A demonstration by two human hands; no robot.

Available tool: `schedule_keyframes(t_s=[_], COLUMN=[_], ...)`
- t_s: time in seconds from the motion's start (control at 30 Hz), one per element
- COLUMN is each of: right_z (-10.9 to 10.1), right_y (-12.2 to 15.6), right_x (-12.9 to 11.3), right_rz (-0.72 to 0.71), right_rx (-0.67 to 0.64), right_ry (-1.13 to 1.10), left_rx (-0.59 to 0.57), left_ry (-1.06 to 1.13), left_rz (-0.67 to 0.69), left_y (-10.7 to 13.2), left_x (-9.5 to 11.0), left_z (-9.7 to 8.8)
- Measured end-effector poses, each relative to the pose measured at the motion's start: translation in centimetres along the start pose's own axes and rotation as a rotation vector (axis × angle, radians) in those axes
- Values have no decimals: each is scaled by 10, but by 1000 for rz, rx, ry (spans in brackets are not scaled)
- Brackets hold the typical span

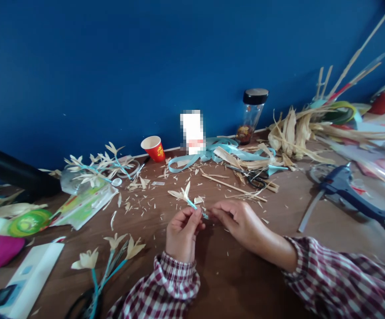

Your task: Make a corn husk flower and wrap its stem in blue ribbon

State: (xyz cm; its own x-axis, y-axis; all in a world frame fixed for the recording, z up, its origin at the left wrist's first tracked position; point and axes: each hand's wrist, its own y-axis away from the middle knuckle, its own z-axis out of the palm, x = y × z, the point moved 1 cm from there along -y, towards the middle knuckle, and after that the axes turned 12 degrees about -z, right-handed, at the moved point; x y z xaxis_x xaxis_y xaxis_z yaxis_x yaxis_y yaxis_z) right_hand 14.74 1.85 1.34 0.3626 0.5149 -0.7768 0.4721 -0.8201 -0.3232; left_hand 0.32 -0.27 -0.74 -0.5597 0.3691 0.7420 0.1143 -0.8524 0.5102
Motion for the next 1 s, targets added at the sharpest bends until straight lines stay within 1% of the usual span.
schedule_keyframes(t_s=[0.1,0.23,0.33,0.4,0.47,0.6,0.7,0.87,1.0], right_z=[1,3,4,4,3,0,-3,1,1], right_y=[2,5,5,6,5,3,2,3,3], right_x=[0,0,-2,-3,-3,-4,-5,-5,-7], right_rz=[-34,-56,-116,-150,-153,-136,-148,-152,-190], right_rx=[37,-15,-20,-28,-42,-96,-93,-58,-78], right_ry=[36,141,223,244,251,166,138,249,334], left_rx=[-11,-42,-32,-53,-73,-31,-28,-30,-58], left_ry=[-6,-72,-119,-143,-163,-117,-71,-148,-171], left_rz=[9,21,51,76,72,51,22,28,41], left_y=[0,-1,-3,-4,-3,-1,-1,-2,-2], left_x=[0,-4,-7,-9,-9,-4,-2,-5,-7], left_z=[1,-2,-7,-10,-10,-6,-5,-8,-8])
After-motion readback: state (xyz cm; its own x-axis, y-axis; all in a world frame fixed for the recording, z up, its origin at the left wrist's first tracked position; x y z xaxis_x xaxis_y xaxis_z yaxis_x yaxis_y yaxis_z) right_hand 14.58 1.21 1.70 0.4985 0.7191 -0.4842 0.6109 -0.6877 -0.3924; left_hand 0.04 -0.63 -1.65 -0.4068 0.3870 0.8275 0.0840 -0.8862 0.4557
